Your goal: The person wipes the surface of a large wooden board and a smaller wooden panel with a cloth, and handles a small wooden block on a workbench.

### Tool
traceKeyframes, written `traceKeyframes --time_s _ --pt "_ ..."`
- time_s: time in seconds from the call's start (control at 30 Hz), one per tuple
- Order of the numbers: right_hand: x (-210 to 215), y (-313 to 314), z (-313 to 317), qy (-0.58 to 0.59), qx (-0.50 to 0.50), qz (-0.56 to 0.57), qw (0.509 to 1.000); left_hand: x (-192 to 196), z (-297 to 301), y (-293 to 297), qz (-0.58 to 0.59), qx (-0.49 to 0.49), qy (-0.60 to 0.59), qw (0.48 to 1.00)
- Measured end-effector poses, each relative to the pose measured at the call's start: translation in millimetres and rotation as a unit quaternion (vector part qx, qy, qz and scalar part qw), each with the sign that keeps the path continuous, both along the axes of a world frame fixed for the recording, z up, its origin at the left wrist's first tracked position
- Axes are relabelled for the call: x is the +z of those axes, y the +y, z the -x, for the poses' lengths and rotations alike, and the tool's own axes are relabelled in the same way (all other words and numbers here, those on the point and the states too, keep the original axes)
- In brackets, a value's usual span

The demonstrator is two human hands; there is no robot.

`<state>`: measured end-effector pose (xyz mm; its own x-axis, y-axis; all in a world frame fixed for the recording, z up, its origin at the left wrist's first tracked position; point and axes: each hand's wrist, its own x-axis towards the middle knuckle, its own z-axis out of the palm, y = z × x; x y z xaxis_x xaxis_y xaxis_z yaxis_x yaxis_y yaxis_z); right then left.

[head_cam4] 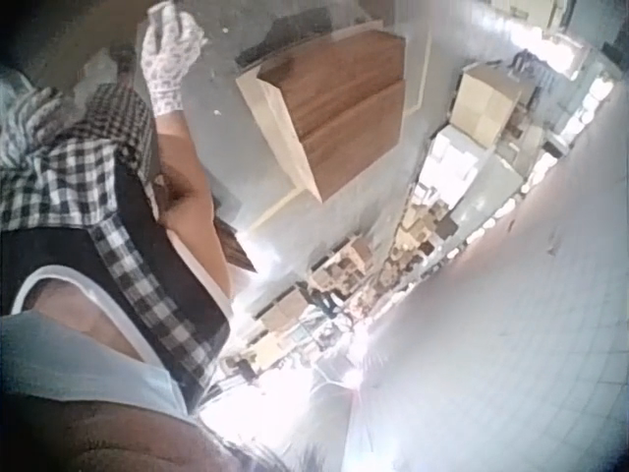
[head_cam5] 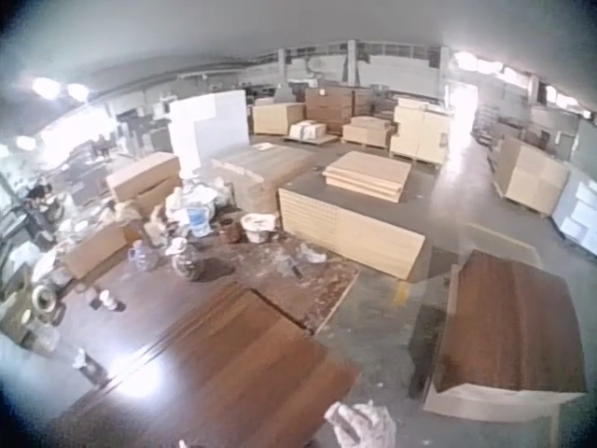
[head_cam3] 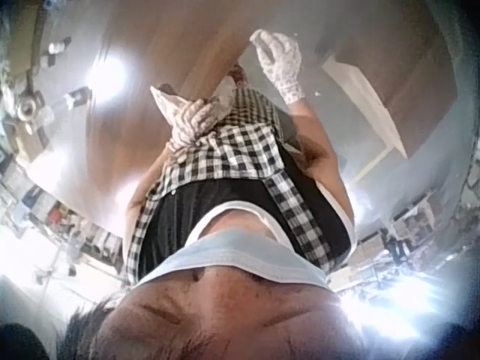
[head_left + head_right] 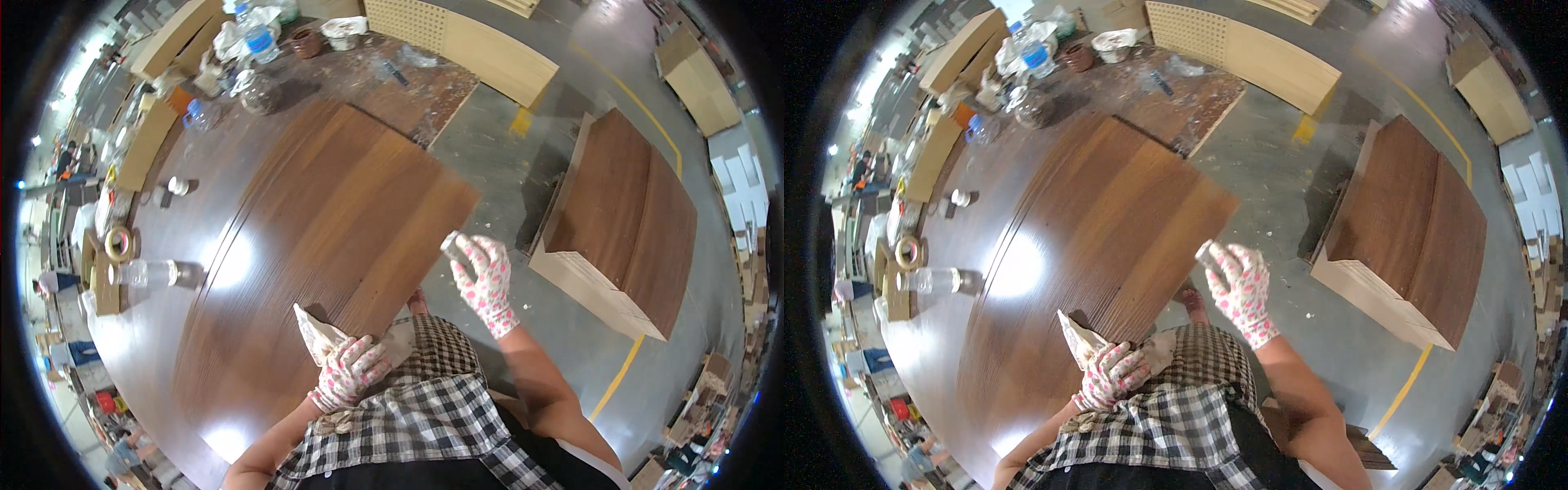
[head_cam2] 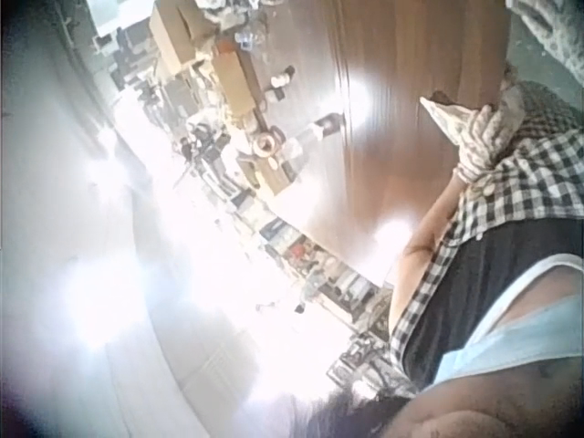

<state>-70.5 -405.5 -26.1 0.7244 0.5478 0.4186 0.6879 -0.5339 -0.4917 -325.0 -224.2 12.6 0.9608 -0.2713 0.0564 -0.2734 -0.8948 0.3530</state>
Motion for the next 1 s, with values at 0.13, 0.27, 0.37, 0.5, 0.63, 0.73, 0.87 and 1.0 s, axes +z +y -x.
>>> traceKeyframes --time_s 0.13,0.27,0.37,0.5,0.63,0.73,0.87,1.0 --pt "3 0 74 0.017 0.156 0.011 0.988 0 50 0 -0.023 0.028 -0.006 0.999" --pt "28 15 90 0.019 0.097 -0.082 0.992 2 118 -2 -0.03 0.078 -0.009 0.996" --pt "9 16 63 0.03 -0.044 -0.109 0.993 -5 170 -5 -0.043 0.127 -0.04 0.99" --pt "2 23 90 -0.051 -0.024 -0.078 0.995 -6 235 -17 -0.065 0.239 -0.109 0.963" --pt "7 24 194 -0.001 0.094 -0.078 0.993 -9 280 -25 0.021 0.371 -0.163 0.914" --pt "11 14 216 0.067 0.071 -0.145 0.985 5 278 -19 0.076 0.464 -0.22 0.855" --pt "33 2 176 0.094 -0.05 -0.221 0.969 9 256 -3 0.035 0.485 -0.169 0.858" --pt "14 -25 135 0.068 -0.088 -0.245 0.963 -9 213 -11 -0.068 0.396 -0.082 0.912"
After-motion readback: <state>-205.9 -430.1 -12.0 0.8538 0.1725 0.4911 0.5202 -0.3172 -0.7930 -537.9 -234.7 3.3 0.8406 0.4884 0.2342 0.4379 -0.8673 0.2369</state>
